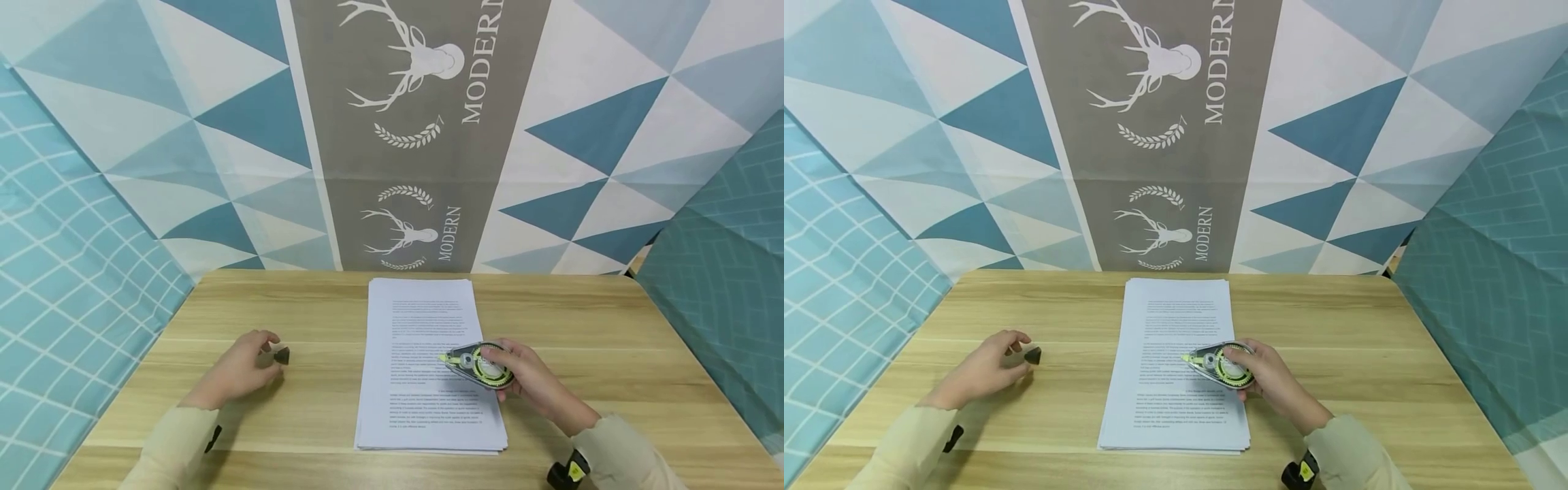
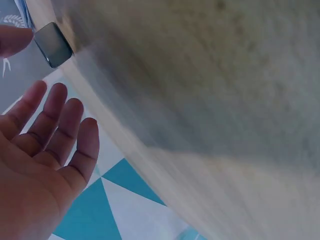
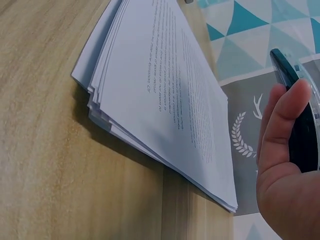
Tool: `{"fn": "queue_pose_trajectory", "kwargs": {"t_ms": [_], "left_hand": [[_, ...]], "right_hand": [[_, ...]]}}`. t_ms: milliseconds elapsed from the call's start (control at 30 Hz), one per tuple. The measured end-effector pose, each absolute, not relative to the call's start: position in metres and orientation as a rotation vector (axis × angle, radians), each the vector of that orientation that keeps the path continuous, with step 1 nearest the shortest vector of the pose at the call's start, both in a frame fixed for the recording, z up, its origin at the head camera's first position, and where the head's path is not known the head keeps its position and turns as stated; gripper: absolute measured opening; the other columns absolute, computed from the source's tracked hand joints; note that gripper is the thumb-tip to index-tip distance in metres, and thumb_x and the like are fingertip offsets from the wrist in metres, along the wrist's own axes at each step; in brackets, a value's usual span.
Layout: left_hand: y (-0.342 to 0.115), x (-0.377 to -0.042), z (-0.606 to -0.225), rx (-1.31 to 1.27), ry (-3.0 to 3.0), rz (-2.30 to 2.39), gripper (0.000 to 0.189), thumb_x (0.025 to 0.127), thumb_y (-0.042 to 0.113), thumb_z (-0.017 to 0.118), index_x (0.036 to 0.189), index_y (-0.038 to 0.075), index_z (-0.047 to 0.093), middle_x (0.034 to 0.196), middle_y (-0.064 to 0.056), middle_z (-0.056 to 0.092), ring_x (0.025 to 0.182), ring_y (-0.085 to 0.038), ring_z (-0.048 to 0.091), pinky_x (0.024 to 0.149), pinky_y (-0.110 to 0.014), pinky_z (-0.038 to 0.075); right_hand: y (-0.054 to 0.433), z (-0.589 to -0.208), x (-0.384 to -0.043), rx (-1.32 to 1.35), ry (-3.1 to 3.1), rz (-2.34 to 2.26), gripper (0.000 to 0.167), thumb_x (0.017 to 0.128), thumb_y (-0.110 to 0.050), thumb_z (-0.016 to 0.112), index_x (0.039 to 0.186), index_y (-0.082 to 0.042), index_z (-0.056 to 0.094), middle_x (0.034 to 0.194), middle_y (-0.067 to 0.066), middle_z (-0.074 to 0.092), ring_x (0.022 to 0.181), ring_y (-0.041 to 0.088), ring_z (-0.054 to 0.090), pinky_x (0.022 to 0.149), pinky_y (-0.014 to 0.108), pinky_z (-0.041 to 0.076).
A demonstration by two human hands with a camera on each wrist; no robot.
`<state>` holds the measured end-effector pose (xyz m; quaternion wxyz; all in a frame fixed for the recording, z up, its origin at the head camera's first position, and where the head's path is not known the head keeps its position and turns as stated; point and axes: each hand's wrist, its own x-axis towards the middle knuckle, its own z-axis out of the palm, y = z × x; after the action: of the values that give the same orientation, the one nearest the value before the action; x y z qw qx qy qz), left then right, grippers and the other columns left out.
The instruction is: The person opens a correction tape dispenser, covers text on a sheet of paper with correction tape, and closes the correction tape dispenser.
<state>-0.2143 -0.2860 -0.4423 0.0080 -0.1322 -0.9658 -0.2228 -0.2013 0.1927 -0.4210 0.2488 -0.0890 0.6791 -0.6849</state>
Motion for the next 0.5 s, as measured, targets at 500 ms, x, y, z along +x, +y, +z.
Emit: {"fn": "queue_pose_trajectory", "kwargs": {"t_ms": [500], "left_hand": [[-0.2847,-0.2221,-0.4440,-0.431,-3.112,-0.687,0.026,0.078,0.015,0.069,0.099,0.001,0.063,0.093,-0.008,0.060,0.086,-0.022,0.058,0.074,-0.039,0.048]], "right_hand": [[0.1920,-0.4265,-0.1973,-0.205,1.875,-1.871,0.040,0.097,-0.029,0.046,0.118,0.004,0.041,0.081,-0.002,0.063,0.055,0.005,0.055,0.051,0.020,0.047]]}}
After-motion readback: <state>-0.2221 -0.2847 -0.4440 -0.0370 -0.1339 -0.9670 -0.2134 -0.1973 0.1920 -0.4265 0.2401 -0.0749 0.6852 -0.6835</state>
